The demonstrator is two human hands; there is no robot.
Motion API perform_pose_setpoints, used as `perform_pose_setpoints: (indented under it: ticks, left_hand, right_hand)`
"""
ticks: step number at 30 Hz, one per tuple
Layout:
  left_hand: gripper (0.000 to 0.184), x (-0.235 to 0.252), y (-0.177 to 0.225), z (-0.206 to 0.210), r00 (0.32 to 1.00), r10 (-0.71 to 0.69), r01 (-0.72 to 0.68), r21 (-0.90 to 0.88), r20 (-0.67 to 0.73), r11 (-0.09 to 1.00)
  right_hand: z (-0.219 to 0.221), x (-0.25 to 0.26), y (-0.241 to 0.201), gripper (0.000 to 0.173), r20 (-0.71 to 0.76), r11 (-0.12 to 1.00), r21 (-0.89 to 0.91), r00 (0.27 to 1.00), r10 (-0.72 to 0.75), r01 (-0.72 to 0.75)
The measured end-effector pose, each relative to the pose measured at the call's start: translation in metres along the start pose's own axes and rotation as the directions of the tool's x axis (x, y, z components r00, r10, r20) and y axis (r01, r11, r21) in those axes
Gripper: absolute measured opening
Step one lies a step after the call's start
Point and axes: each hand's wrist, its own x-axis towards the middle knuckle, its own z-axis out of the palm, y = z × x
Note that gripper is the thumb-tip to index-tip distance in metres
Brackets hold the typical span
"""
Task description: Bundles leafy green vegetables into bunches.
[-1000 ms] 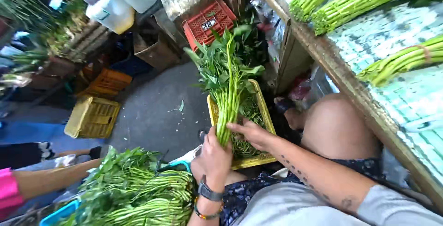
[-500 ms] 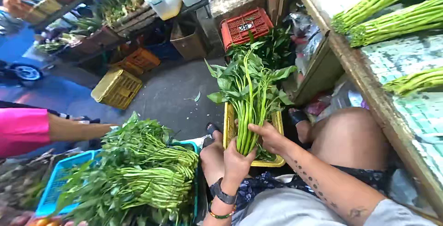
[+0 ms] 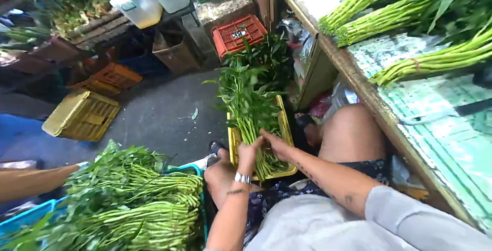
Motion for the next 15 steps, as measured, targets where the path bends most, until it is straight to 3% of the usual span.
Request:
perform_pose_setpoints:
  ticks: [1, 2, 3, 4, 5, 6, 7, 9, 11, 12, 13, 14, 15]
  left_hand:
    - [0.052, 0.013, 0.002, -0.003, 0.998, -0.070, 0.070, -0.005, 0.006, 0.998]
    - [0.052, 0.025, 0.007, -0.005, 0.993, -0.119, 0.119, -0.009, 0.020, 0.993]
    - [0.051, 0.038, 0.011, -0.007, 0.989, -0.144, 0.145, -0.016, 0.040, 0.989]
    - [0.050, 0.050, 0.012, -0.009, 0.986, -0.156, 0.157, -0.017, 0.066, 0.987]
    - [0.048, 0.062, 0.011, -0.010, 0.984, -0.152, 0.154, -0.014, 0.094, 0.988]
    - [0.048, 0.074, 0.005, -0.011, 0.982, -0.139, 0.141, -0.008, 0.125, 0.990]
    - [0.050, 0.088, -0.001, -0.013, 0.977, -0.118, 0.124, -0.024, 0.176, 0.992]
    - [0.058, 0.116, -0.009, -0.013, 0.959, -0.080, 0.111, -0.099, 0.272, 0.989]
    - [0.058, 0.138, -0.013, -0.010, 0.954, -0.081, 0.137, -0.180, 0.290, 0.974]
    - [0.057, 0.147, -0.014, -0.008, 0.955, -0.100, 0.159, -0.195, 0.280, 0.968]
    - [0.055, 0.155, -0.012, -0.005, 0.952, -0.127, 0.189, -0.206, 0.279, 0.960]
    - [0.053, 0.166, -0.007, -0.002, 0.943, -0.145, 0.217, -0.224, 0.298, 0.950]
    - [0.051, 0.180, 0.000, -0.001, 0.932, -0.154, 0.242, -0.245, 0.328, 0.939]
  right_hand:
    - [-0.006, 0.015, 0.021, 0.068, -0.125, 0.995, -0.002, 0.987, 0.099, -0.100]
    - [-0.015, 0.027, 0.042, 0.069, -0.213, 0.972, -0.135, 0.964, 0.159, -0.190]
    - [-0.027, 0.034, 0.062, 0.065, -0.222, 0.875, -0.400, 0.955, 0.198, -0.274]
    - [-0.038, 0.038, 0.082, 0.060, -0.158, 0.648, -0.699, 0.950, 0.271, -0.301]
    - [-0.044, 0.041, 0.106, 0.057, -0.096, 0.395, -0.882, 0.917, 0.386, -0.259]
    - [-0.046, 0.044, 0.136, 0.060, -0.067, 0.246, -0.947, 0.876, 0.478, -0.207]
    - [-0.044, 0.045, 0.161, 0.057, -0.067, 0.204, -0.958, 0.849, 0.525, -0.202]
    - [-0.018, 0.028, 0.167, 0.050, -0.038, 0.193, -0.966, 0.829, 0.558, -0.174]
    - [-0.008, 0.028, 0.167, 0.046, -0.002, 0.160, -0.973, 0.707, 0.707, -0.164]
    - [-0.018, 0.036, 0.188, 0.044, 0.061, 0.193, -0.972, 0.654, 0.754, -0.132]
    - [-0.028, 0.037, 0.203, 0.044, 0.121, 0.248, -0.963, 0.645, 0.755, -0.110]
    - [-0.031, 0.034, 0.195, 0.044, 0.155, 0.297, -0.951, 0.685, 0.712, -0.093]
    - [-0.023, 0.033, 0.159, 0.043, 0.128, 0.316, -0.941, 0.738, 0.663, -0.121]
